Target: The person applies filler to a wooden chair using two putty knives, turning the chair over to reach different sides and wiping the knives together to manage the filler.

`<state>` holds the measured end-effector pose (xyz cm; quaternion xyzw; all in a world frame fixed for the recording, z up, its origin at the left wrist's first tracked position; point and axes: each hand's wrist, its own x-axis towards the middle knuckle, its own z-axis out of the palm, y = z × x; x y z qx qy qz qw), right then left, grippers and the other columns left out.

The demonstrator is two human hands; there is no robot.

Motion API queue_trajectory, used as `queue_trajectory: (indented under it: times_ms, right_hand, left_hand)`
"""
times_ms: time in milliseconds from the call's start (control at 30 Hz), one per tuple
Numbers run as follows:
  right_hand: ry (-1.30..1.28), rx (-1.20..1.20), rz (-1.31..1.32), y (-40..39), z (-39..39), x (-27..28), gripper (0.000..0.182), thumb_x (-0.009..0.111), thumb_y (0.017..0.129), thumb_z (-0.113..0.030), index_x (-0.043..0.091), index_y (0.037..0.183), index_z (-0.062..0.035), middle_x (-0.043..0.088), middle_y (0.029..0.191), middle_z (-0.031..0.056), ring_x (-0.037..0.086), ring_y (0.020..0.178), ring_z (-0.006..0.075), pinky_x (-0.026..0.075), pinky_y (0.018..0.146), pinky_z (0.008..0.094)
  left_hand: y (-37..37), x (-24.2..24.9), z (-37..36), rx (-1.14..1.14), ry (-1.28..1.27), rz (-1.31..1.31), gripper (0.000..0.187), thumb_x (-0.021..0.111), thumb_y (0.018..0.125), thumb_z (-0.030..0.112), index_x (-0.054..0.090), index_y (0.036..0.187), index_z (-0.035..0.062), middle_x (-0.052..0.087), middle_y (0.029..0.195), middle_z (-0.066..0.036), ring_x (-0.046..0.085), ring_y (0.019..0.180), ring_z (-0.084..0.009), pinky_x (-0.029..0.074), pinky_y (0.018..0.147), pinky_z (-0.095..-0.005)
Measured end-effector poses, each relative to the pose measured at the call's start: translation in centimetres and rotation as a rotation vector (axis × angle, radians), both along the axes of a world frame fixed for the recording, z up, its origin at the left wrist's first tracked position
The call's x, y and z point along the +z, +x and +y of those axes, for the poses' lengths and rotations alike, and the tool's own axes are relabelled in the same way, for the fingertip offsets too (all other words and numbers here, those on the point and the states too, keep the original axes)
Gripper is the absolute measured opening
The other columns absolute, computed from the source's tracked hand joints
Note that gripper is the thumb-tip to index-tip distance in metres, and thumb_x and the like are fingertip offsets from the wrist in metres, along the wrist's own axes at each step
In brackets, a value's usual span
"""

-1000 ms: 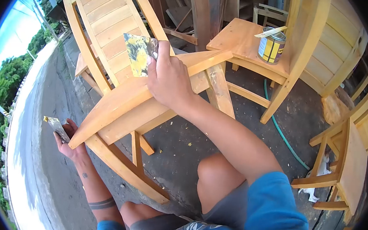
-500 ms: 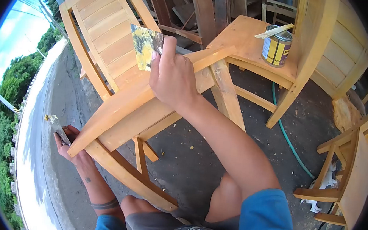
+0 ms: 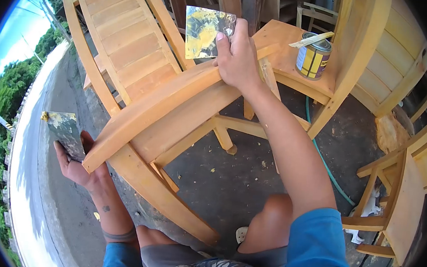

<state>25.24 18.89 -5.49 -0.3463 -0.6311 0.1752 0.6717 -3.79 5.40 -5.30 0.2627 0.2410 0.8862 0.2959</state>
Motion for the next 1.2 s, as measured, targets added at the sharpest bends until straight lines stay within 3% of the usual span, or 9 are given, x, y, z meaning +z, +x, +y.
queue_trajectory:
  times_ms: [100, 200, 300, 400, 567, 800, 1200]
  right_hand:
    - [0.023, 0.070, 0.069, 1.3, 1.4, -0.2, 0.024, 0.045, 0.093, -0.016, 0.038, 0.106, 0.0033, 0.058, 0.094, 0.0136, 0.059, 0.065, 0.0130, 0.052, 0.052, 0.0247]
    - [-0.019, 0.102, 0.040, 2.5, 2.2, -0.3, 0.023, 0.043, 0.096, -0.017, 0.038, 0.113, -0.0015, 0.057, 0.099, 0.0084, 0.057, 0.070, 0.0077, 0.049, 0.052, 0.0197]
    - [-0.036, 0.119, 0.021, 3.3, 2.7, -0.4, 0.024, 0.044, 0.096, -0.018, 0.038, 0.113, -0.0020, 0.057, 0.098, 0.0079, 0.056, 0.067, 0.0076, 0.049, 0.052, 0.0200]
    - [-0.091, 0.127, -0.042, 3.6, 2.7, 0.2, 0.024, 0.044, 0.096, -0.019, 0.038, 0.113, -0.0026, 0.057, 0.096, 0.0075, 0.056, 0.067, 0.0073, 0.049, 0.052, 0.0201]
    - [-0.261, 0.196, -0.090, 3.1, 1.4, 2.2, 0.025, 0.044, 0.096, -0.019, 0.037, 0.114, -0.0025, 0.058, 0.089, 0.0069, 0.059, 0.062, 0.0099, 0.049, 0.053, 0.0217]
    - [-0.334, 0.223, -0.232, -3.6, -3.0, 5.6, 0.027, 0.046, 0.095, -0.019, 0.038, 0.114, -0.0018, 0.058, 0.088, 0.0086, 0.059, 0.055, 0.0126, 0.047, 0.050, 0.0228]
    - [-0.482, 0.099, -0.344, -0.4, -0.4, 5.3, 0.027, 0.047, 0.094, -0.022, 0.039, 0.111, -0.0016, 0.056, 0.089, 0.0080, 0.054, 0.054, 0.0104, 0.046, 0.050, 0.0226]
  left_hand:
    - [1.0, 0.2, 0.2, -0.065, 0.050, 0.029, 0.032, 0.042, 0.096, 0.029, 0.056, 0.109, 0.0032, 0.063, 0.099, -0.012, 0.063, 0.078, -0.0214, 0.054, 0.073, -0.0369]
    - [2.2, 0.6, 0.9, -0.094, 0.087, -0.035, 0.034, 0.040, 0.097, 0.029, 0.054, 0.112, 0.0020, 0.063, 0.103, -0.012, 0.064, 0.085, -0.0226, 0.054, 0.074, -0.0374]
    - [2.8, 0.5, 0.9, -0.174, 0.143, -0.049, 0.037, 0.037, 0.098, 0.029, 0.052, 0.115, 0.0000, 0.062, 0.105, -0.012, 0.063, 0.092, -0.0240, 0.054, 0.075, -0.0387]
    - [3.0, 0.5, 0.8, -0.262, 0.136, 0.016, 0.041, 0.038, 0.097, 0.034, 0.051, 0.120, 0.0021, 0.058, 0.116, -0.009, 0.056, 0.105, -0.0215, 0.044, 0.092, -0.0371]
    - [3.9, 0.8, 1.0, -0.340, 0.168, -0.028, 0.043, 0.038, 0.097, 0.035, 0.050, 0.121, 0.0012, 0.057, 0.116, -0.010, 0.056, 0.105, -0.0220, 0.044, 0.091, -0.0372]
    - [4.9, 1.3, 1.2, -0.475, 0.235, -0.011, 0.035, 0.038, 0.097, 0.030, 0.054, 0.112, 0.0032, 0.061, 0.108, -0.007, 0.060, 0.097, -0.0197, 0.047, 0.085, -0.0343]
    - [6.8, 2.3, 1.8, -0.585, 0.258, 0.074, 0.035, 0.039, 0.097, 0.031, 0.053, 0.112, 0.0025, 0.061, 0.106, -0.008, 0.059, 0.098, -0.0195, 0.047, 0.086, -0.0343]
